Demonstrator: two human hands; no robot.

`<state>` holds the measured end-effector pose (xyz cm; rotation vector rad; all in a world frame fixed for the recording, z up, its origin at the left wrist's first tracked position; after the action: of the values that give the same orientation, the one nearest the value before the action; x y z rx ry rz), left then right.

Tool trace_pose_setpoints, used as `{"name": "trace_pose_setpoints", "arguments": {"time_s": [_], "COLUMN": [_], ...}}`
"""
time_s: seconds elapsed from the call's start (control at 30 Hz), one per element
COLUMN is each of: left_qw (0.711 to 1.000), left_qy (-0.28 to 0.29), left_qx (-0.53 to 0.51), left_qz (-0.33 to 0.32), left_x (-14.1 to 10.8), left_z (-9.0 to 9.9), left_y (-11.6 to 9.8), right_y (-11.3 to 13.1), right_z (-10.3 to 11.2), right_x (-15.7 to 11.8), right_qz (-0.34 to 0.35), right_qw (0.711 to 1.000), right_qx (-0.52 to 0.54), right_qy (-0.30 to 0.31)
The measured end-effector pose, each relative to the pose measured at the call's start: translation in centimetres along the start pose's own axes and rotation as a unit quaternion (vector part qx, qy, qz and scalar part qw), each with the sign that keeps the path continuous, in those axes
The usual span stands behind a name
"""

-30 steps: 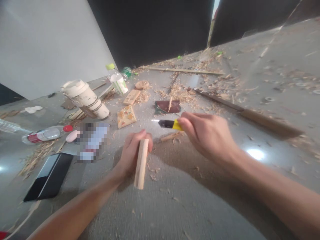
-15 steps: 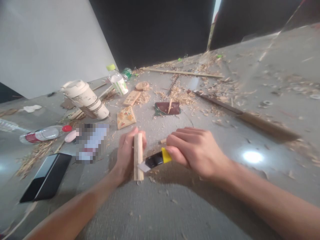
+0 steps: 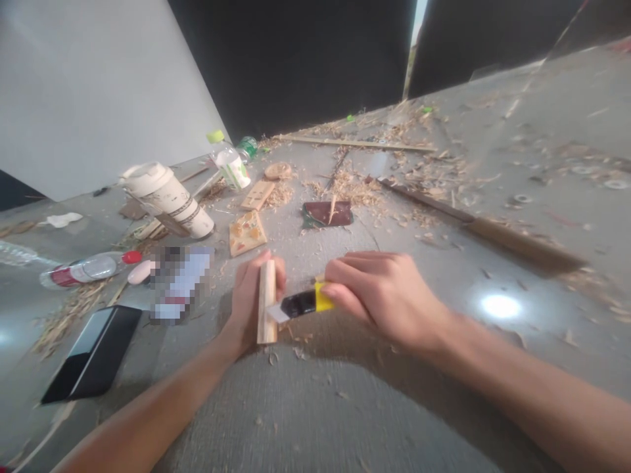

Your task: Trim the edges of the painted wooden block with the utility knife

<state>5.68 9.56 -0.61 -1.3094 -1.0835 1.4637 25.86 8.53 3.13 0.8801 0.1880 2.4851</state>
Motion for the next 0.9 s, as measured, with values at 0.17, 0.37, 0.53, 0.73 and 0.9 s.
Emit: {"name": "trace_pose_setpoints", "arguments": {"time_s": [0.17, 0.37, 0.53, 0.73, 0.9], "left_qw": [1.0, 0.97, 0.994, 0.999, 0.999], "left_qy": [0.013, 0.207, 0.106, -0.034, -0.014], "left_qx": [-0.01, 0.089, 0.024, -0.003, 0.008], "left_qz": [0.003, -0.093, -0.03, -0.014, -0.031], "left_x": [-0.2, -3.6, -1.6, 1.9, 1.0], "left_z": [-0.1, -3.0, -1.4, 1.4, 0.7], "left_y": [-0.1, -1.5, -0.5, 0.6, 0.1], "right_y": [0.6, -3.2, -3.3, 0.2, 0.2], "right_z": [-0.5, 2.4, 2.3, -0.3, -0.6], "right_x": [0.1, -0.8, -0.9, 0.0, 0.2], "right_qz": [0.048, -0.16, -0.16, 0.005, 0.014], "right_qw": [0.998, 0.968, 0.978, 0.999, 0.997], "right_qx": [0.035, -0.174, -0.103, 0.051, 0.065], "right_qy": [0.026, -0.087, -0.091, 0.016, 0.04]}}
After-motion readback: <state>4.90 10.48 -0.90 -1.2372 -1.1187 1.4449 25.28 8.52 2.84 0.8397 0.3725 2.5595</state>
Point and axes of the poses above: each hand's wrist, its own x-axis towards the middle knuckle, its own z-axis out of the back of the hand, y = z × x, the point moved 4 cm from there along x, towards the middle knuckle, and after that the axes turned 10 degrees about z, right-handed, at the moved point
